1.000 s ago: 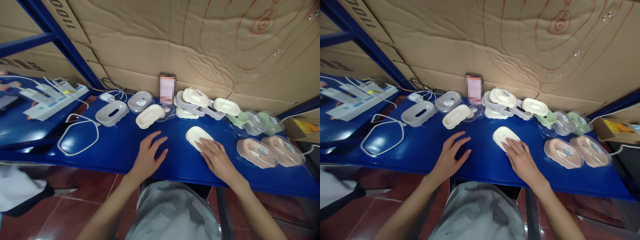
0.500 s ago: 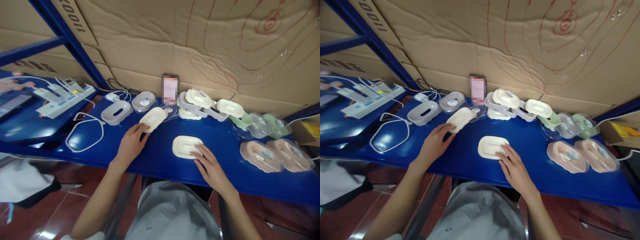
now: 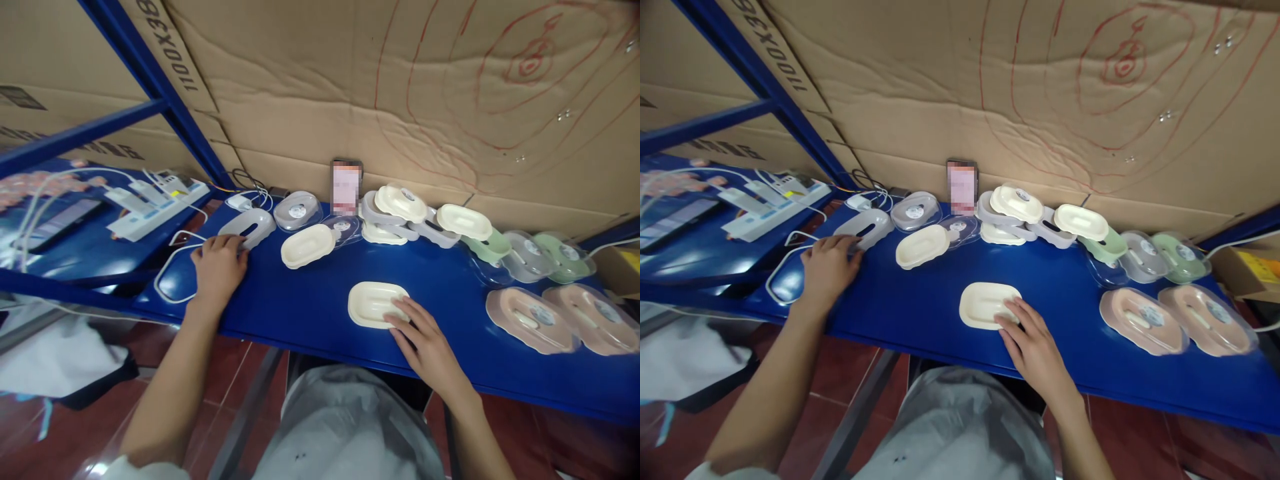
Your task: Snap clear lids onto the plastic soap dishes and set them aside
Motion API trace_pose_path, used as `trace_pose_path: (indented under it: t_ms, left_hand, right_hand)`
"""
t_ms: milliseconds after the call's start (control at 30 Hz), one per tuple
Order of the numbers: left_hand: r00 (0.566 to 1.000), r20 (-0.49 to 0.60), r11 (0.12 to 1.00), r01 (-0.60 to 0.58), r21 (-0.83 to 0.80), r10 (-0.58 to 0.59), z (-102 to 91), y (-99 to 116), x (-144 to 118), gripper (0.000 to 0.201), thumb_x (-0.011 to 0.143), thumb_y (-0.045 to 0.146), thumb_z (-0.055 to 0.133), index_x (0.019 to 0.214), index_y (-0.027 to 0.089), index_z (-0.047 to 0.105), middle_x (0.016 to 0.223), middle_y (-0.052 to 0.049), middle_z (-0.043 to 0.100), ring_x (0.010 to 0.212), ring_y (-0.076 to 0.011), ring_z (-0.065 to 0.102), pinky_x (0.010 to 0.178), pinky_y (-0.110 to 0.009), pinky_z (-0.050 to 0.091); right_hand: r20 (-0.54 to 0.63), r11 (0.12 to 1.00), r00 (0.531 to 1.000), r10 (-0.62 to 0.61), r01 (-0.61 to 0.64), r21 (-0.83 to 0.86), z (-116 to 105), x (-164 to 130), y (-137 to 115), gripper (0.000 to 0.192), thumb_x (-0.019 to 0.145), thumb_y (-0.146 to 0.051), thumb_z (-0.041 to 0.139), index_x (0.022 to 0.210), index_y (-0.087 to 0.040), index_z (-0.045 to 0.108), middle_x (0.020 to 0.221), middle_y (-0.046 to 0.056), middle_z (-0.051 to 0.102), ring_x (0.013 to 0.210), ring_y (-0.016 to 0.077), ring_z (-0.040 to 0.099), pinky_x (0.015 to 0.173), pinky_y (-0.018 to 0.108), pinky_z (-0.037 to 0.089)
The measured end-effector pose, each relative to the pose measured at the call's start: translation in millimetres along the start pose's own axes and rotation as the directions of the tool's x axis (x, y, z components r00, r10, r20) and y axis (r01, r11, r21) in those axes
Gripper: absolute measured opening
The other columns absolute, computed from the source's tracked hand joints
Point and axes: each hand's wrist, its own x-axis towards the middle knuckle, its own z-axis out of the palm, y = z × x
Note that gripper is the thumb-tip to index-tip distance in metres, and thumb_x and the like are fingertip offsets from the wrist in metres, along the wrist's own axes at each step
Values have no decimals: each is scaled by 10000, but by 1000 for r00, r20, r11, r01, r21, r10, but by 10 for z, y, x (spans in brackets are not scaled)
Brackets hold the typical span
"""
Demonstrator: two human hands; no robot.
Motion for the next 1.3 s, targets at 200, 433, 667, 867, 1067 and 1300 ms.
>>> trace_pose_path:
  t_ms: [200,433,667,867,1067,1300]
  left_hand:
    - [972,-203,969,-161,-188,122,-220,404,-344,287,1055,393,644,1224,167,697,1251,-136,758,1252,-331,701,1128,-571,558]
    - [774,38,620,-476,-623,632,-82,1466,-1021,301,1111,216,572,1388,272,675,1339,-86,739,1377,-235,656,1170,-456,587]
    - [658,140,592,-538,-600,740,127,1604,-1103,300,1113,186,529,1359,249,690,1319,-88,744,1399,-257,643,1176,-483,575]
    - [785,120,742,-508,-437,608,46,1494,-864,326,1105,312,569,1419,299,655,1535,-123,640,1462,-312,599,1254,-565,463]
    - [958,170,972,-236,-6,233,83,963,-572,484,1113,450,525,1522,201,595,1555,-195,633,1425,-423,612,1224,-652,402]
    - [988,120,976,-118,184,97,-81,638,-802,460,1118,508,486,1354,177,703,1427,-171,720,1212,-411,713,1043,-552,497]
  right_hand:
    - [-29,996,996,89,-89,2,4,6,-58,716,1078,-339,620,1720,-370,306,1740,121,415,1568,336,494,1186,553,581]
    - [-201,999,979,32,-39,-28,-5,-29,-34,960,1013,-288,734,1752,-422,136,1848,110,90,1615,396,402,1215,628,525]
    - [-29,997,1000,-12,10,-73,-17,68,0,505,1065,-272,640,1558,-363,583,1655,46,555,1577,335,477,1205,590,555]
    - [-37,994,999,-15,11,-107,4,83,2,415,1073,-279,633,1485,-321,646,1615,57,597,1555,330,503,1191,591,559]
    - [-39,994,999,-13,8,-113,7,71,3,409,1079,-296,623,1488,-308,644,1623,61,590,1561,329,493,1186,593,559]
    - [-45,996,999,-12,8,-87,29,70,28,400,1080,-296,620,1478,-307,653,1616,65,596,1564,325,489,1203,592,547]
